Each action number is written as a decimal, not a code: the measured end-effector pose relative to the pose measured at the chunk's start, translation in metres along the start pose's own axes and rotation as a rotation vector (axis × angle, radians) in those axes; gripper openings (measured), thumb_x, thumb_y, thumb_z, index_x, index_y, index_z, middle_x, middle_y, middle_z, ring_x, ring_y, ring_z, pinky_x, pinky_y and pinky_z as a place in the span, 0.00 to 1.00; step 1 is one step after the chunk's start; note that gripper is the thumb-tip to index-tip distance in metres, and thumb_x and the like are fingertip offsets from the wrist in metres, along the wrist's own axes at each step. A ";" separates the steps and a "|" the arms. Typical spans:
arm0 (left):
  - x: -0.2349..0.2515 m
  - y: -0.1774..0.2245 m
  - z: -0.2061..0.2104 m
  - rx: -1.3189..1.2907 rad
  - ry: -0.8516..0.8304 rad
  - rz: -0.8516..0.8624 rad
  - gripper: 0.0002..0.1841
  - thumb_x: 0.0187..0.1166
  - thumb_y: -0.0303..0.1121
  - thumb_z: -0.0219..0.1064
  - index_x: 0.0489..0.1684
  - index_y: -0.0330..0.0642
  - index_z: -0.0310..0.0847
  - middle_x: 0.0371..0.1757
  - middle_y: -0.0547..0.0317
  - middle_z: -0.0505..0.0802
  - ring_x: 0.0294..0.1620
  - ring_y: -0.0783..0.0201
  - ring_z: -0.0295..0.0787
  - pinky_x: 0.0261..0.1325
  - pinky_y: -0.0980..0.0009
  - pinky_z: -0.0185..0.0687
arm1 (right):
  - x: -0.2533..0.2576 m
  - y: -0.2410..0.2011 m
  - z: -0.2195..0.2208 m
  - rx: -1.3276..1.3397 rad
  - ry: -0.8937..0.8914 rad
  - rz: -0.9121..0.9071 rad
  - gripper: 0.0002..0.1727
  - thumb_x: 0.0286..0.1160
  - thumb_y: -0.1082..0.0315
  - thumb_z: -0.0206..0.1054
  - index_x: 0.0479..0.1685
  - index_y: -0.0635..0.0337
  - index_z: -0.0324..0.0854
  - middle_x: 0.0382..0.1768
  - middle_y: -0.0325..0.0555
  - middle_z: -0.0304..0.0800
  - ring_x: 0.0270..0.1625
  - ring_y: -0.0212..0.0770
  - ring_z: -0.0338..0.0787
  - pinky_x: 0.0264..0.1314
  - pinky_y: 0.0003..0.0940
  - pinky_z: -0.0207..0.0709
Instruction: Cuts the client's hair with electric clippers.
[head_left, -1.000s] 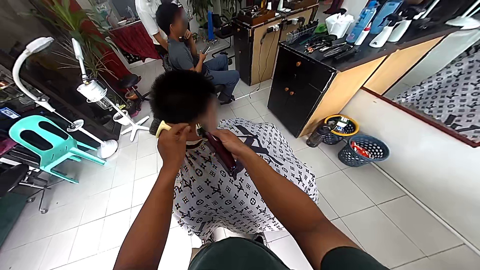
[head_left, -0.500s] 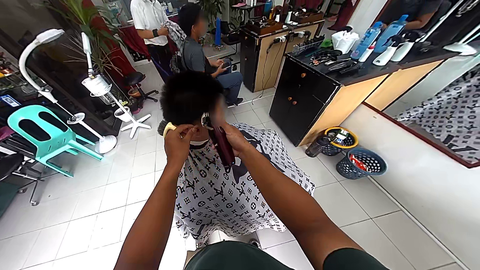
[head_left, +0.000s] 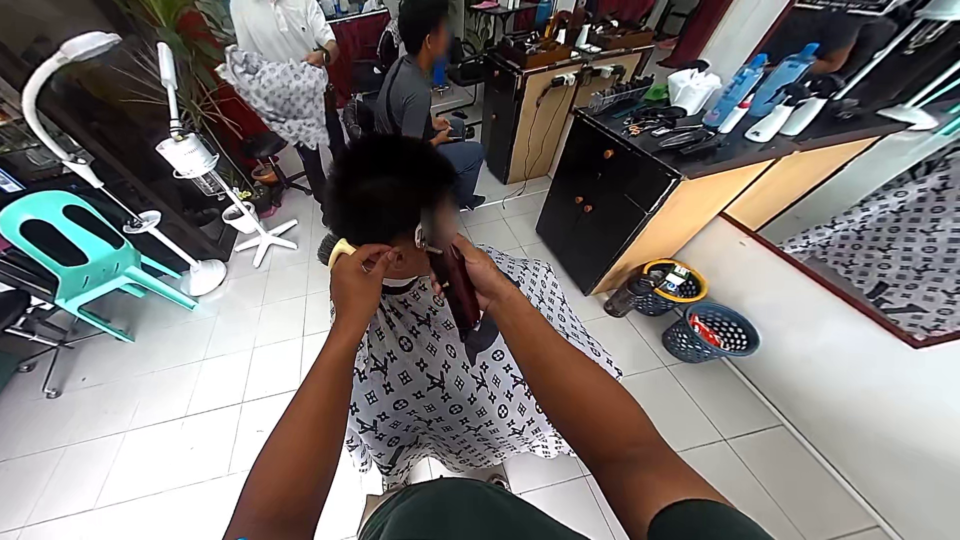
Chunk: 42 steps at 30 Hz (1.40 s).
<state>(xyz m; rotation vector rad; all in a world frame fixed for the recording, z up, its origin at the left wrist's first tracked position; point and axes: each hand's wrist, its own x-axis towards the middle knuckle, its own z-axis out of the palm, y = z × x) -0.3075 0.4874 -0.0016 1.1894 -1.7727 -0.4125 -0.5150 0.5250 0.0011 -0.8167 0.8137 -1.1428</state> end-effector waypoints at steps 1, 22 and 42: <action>0.000 0.000 0.000 -0.006 0.002 -0.001 0.07 0.79 0.36 0.74 0.46 0.44 0.94 0.36 0.56 0.93 0.38 0.61 0.88 0.49 0.57 0.81 | 0.000 0.000 -0.001 0.019 -0.008 -0.015 0.37 0.89 0.32 0.36 0.62 0.53 0.75 0.28 0.47 0.85 0.22 0.38 0.86 0.22 0.30 0.83; -0.029 0.004 0.004 -0.020 0.059 0.254 0.13 0.83 0.34 0.67 0.52 0.31 0.88 0.45 0.44 0.93 0.41 0.55 0.90 0.45 0.55 0.86 | -0.027 0.003 -0.035 -0.260 -0.005 0.021 0.36 0.92 0.39 0.33 0.50 0.60 0.78 0.26 0.46 0.87 0.22 0.39 0.87 0.25 0.33 0.86; -0.019 0.061 0.031 -0.652 -0.646 -0.191 0.15 0.83 0.28 0.63 0.65 0.35 0.81 0.38 0.58 0.93 0.28 0.73 0.87 0.28 0.78 0.81 | -0.065 0.029 -0.054 -0.045 0.379 -0.191 0.25 0.97 0.56 0.37 0.59 0.65 0.74 0.31 0.46 0.87 0.28 0.38 0.90 0.32 0.33 0.88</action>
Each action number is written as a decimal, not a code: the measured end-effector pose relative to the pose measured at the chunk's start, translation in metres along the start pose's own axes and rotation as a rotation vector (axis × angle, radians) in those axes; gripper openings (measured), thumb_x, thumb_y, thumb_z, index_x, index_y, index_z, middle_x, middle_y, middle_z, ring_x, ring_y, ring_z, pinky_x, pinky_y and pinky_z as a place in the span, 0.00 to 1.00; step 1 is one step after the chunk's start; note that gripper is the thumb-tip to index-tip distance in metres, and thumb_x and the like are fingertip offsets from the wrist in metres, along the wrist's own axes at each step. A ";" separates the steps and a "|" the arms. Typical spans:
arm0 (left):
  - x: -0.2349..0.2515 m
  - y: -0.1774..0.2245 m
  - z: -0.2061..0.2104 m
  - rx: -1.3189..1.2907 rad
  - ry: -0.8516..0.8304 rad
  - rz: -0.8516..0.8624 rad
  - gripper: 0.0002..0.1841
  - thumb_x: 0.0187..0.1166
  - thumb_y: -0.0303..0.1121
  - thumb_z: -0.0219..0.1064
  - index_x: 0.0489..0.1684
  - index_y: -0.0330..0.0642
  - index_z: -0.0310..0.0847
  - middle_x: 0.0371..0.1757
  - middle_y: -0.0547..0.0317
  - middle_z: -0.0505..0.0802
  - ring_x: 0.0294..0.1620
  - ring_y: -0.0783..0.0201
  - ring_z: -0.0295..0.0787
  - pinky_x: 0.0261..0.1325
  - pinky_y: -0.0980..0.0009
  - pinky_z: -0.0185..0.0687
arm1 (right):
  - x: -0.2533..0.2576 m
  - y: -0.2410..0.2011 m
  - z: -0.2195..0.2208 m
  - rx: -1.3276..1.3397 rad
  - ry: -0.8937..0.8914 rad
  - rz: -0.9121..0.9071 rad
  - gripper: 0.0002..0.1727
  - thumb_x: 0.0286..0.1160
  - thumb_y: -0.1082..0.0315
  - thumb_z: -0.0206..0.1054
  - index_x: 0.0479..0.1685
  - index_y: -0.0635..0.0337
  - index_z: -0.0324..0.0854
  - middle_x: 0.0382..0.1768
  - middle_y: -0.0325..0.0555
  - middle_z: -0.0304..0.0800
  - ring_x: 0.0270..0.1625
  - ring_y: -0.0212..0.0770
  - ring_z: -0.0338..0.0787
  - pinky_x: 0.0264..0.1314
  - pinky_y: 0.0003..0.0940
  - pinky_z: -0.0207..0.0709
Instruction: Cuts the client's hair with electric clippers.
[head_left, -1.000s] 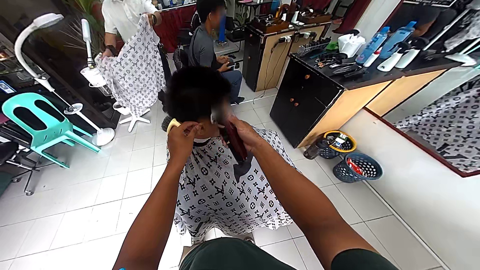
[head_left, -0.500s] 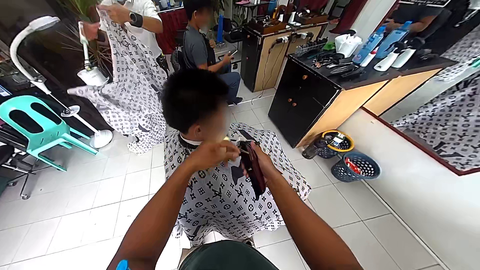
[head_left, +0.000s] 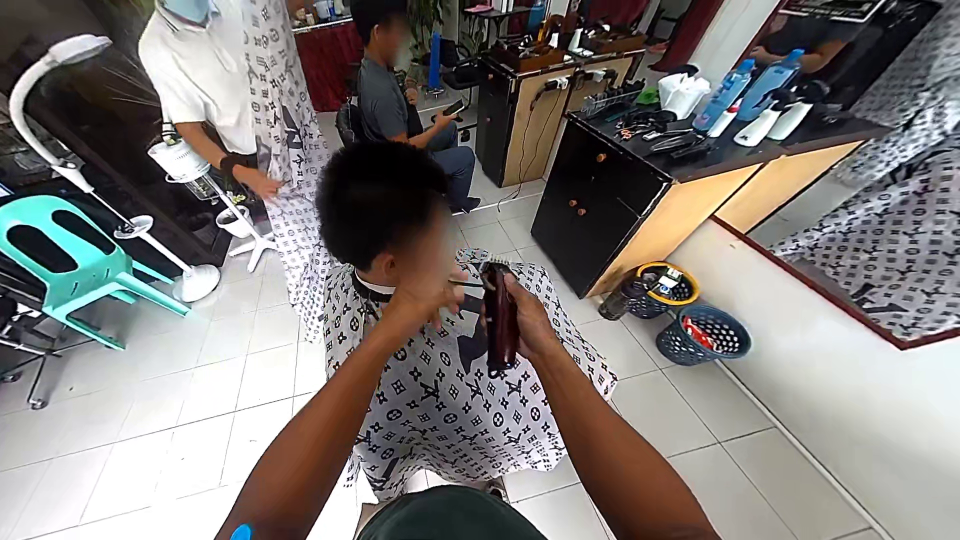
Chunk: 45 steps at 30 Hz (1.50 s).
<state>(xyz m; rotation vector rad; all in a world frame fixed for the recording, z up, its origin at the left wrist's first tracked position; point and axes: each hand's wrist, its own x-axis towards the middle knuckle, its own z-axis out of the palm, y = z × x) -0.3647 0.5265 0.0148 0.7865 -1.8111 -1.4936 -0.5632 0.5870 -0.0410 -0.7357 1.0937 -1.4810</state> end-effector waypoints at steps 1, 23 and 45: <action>-0.010 0.002 -0.001 0.191 0.080 0.113 0.12 0.80 0.29 0.68 0.56 0.35 0.87 0.39 0.60 0.94 0.31 0.75 0.88 0.33 0.77 0.83 | 0.007 -0.007 0.007 -0.070 -0.046 -0.021 0.22 0.96 0.58 0.41 0.59 0.66 0.75 0.33 0.46 0.87 0.30 0.39 0.90 0.35 0.35 0.90; -0.010 -0.025 -0.060 0.581 0.640 0.189 0.09 0.80 0.37 0.74 0.46 0.41 0.93 0.35 0.54 0.93 0.36 0.59 0.88 0.47 0.53 0.83 | 0.024 -0.036 0.101 -0.825 -0.109 -0.224 0.26 0.77 0.49 0.73 0.54 0.66 0.82 0.31 0.50 0.87 0.31 0.42 0.85 0.38 0.43 0.81; 0.010 0.017 -0.016 0.079 0.051 0.227 0.10 0.85 0.29 0.62 0.55 0.34 0.84 0.31 0.60 0.91 0.22 0.77 0.82 0.23 0.81 0.76 | -0.026 0.027 0.002 -0.164 0.163 0.080 0.22 0.95 0.56 0.48 0.54 0.68 0.80 0.32 0.47 0.88 0.25 0.38 0.89 0.28 0.35 0.89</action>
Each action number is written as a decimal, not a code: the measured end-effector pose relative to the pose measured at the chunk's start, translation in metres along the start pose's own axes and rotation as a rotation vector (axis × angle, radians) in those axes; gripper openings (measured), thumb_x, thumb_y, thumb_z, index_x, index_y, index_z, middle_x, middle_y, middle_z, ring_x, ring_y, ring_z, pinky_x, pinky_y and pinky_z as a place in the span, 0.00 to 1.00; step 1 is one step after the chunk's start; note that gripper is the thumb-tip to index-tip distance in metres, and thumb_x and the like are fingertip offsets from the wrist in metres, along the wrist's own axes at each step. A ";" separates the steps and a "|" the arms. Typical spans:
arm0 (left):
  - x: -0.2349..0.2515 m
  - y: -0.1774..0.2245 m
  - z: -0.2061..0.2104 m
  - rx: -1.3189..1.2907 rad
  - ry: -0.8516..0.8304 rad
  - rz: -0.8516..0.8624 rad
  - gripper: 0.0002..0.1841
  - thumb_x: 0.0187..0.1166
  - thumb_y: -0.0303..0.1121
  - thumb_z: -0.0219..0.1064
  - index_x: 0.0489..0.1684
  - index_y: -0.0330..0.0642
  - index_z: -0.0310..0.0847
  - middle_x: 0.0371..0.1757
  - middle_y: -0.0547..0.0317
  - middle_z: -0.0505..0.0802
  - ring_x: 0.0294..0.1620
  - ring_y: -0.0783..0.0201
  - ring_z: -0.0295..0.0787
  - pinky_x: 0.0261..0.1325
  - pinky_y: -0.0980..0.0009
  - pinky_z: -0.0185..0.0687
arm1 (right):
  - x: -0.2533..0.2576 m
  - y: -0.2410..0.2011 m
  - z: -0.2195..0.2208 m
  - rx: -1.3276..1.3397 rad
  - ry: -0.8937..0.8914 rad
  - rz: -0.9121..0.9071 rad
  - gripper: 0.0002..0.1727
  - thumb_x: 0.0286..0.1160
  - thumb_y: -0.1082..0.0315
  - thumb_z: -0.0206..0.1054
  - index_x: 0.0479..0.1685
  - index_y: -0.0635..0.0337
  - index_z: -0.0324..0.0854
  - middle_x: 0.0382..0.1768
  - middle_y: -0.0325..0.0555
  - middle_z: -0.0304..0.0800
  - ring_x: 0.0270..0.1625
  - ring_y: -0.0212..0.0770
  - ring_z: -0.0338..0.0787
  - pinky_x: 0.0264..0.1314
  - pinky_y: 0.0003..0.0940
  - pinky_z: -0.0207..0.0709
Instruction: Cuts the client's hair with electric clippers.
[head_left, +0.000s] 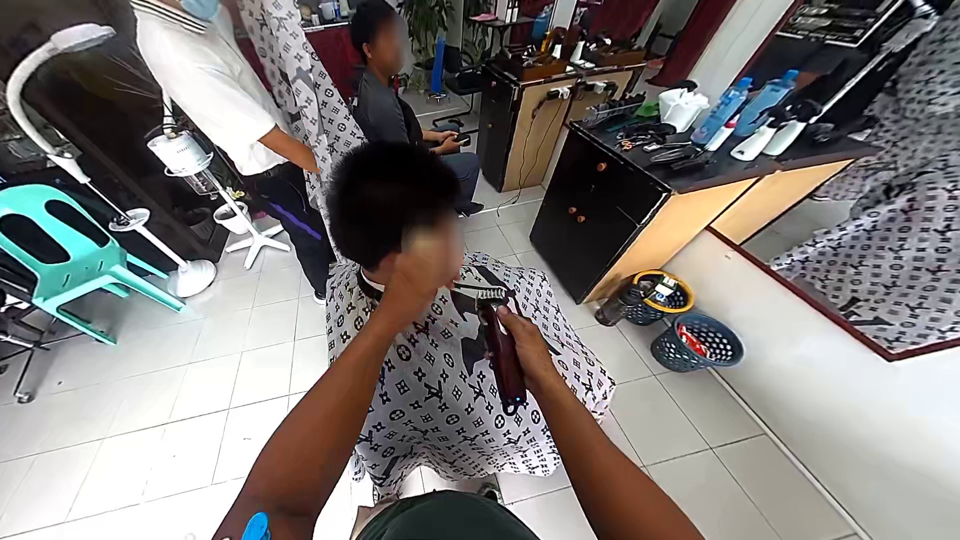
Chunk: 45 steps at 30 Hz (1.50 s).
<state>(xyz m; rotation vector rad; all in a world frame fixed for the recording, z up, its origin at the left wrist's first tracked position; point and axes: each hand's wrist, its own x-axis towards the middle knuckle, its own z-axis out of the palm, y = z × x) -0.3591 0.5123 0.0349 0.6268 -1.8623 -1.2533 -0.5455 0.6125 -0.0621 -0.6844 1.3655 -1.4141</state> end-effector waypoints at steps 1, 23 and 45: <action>0.008 -0.002 0.006 -0.015 0.026 -0.072 0.10 0.88 0.31 0.61 0.57 0.38 0.81 0.33 0.60 0.91 0.23 0.75 0.83 0.22 0.80 0.76 | -0.002 0.003 -0.003 0.011 0.006 0.004 0.22 0.95 0.56 0.48 0.52 0.68 0.79 0.31 0.47 0.88 0.24 0.38 0.89 0.28 0.35 0.88; -0.022 -0.027 -0.042 0.851 0.512 -0.033 0.10 0.80 0.41 0.73 0.49 0.49 0.96 0.39 0.47 0.95 0.41 0.46 0.91 0.47 0.41 0.82 | 0.043 -0.069 0.081 -0.201 -0.393 0.028 0.24 0.90 0.49 0.58 0.49 0.66 0.80 0.29 0.48 0.86 0.26 0.39 0.89 0.32 0.34 0.89; -0.022 -0.029 -0.050 0.786 0.485 -0.110 0.10 0.80 0.40 0.74 0.47 0.47 0.95 0.36 0.52 0.94 0.39 0.52 0.89 0.47 0.45 0.81 | 0.045 -0.059 0.096 -0.207 -0.339 -0.278 0.22 0.90 0.51 0.58 0.59 0.64 0.80 0.38 0.50 0.88 0.35 0.40 0.89 0.41 0.39 0.86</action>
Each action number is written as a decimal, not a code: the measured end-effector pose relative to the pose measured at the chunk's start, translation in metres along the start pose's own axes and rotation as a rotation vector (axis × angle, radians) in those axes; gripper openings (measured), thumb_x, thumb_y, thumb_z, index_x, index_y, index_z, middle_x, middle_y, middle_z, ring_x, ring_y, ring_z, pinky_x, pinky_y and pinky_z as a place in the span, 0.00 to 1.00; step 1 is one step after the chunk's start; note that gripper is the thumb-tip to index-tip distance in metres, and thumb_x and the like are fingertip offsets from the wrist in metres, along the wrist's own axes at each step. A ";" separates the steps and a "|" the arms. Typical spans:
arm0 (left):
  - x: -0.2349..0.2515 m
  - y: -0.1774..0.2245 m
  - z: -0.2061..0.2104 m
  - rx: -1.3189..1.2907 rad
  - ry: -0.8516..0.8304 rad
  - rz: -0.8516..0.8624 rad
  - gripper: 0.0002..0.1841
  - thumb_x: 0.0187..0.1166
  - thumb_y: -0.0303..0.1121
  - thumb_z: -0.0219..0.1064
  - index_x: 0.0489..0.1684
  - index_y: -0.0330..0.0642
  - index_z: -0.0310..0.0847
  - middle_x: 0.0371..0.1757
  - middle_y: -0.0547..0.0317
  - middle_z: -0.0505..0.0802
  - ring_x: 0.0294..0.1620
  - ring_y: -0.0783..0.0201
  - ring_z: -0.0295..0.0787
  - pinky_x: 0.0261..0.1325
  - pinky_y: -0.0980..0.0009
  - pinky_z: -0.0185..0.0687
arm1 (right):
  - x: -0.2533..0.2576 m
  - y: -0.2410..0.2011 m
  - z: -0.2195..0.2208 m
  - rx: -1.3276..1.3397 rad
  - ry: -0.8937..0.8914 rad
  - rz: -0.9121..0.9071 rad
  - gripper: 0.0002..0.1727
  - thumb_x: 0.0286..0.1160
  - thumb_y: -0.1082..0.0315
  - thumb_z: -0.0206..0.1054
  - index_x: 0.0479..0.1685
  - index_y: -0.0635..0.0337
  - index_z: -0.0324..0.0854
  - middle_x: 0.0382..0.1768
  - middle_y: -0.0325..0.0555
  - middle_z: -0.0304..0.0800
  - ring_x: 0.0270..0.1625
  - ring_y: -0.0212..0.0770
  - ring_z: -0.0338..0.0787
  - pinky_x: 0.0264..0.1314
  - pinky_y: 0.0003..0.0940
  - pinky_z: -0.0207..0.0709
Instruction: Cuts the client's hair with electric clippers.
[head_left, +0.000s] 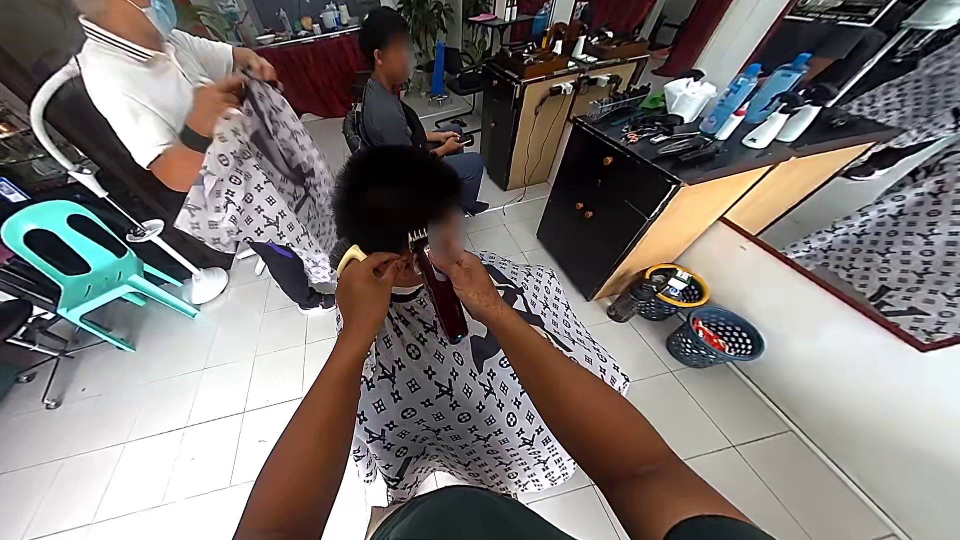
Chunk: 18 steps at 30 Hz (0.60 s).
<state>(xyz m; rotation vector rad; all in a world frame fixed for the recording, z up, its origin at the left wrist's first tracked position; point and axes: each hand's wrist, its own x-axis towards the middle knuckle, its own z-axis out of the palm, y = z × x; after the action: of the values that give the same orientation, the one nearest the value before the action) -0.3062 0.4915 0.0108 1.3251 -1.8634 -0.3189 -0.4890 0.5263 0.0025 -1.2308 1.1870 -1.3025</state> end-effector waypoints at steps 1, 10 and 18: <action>0.000 0.000 -0.001 0.001 -0.003 -0.002 0.09 0.80 0.40 0.74 0.47 0.47 0.95 0.36 0.52 0.94 0.39 0.52 0.89 0.48 0.46 0.81 | 0.000 -0.001 -0.001 -0.049 0.005 0.036 0.23 0.88 0.50 0.60 0.57 0.65 0.81 0.37 0.52 0.88 0.35 0.42 0.89 0.42 0.41 0.86; -0.007 -0.007 0.004 -0.067 0.097 0.202 0.09 0.80 0.35 0.72 0.47 0.41 0.94 0.37 0.50 0.94 0.37 0.54 0.91 0.46 0.50 0.84 | -0.015 0.004 0.000 0.151 0.023 -0.083 0.22 0.92 0.55 0.52 0.69 0.62 0.76 0.39 0.48 0.89 0.33 0.40 0.91 0.38 0.39 0.90; -0.013 0.037 0.003 -0.715 -0.640 0.236 0.11 0.81 0.30 0.67 0.51 0.32 0.90 0.36 0.62 0.95 0.29 0.79 0.86 0.33 0.80 0.83 | -0.102 0.071 -0.049 0.241 0.229 0.405 0.28 0.96 0.50 0.42 0.59 0.65 0.81 0.33 0.47 0.89 0.23 0.38 0.87 0.24 0.34 0.85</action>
<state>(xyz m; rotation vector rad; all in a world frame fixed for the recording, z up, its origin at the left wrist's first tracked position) -0.3322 0.5177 0.0254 0.5265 -2.0732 -1.2594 -0.5321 0.6242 -0.0770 -0.6381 1.3144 -1.2535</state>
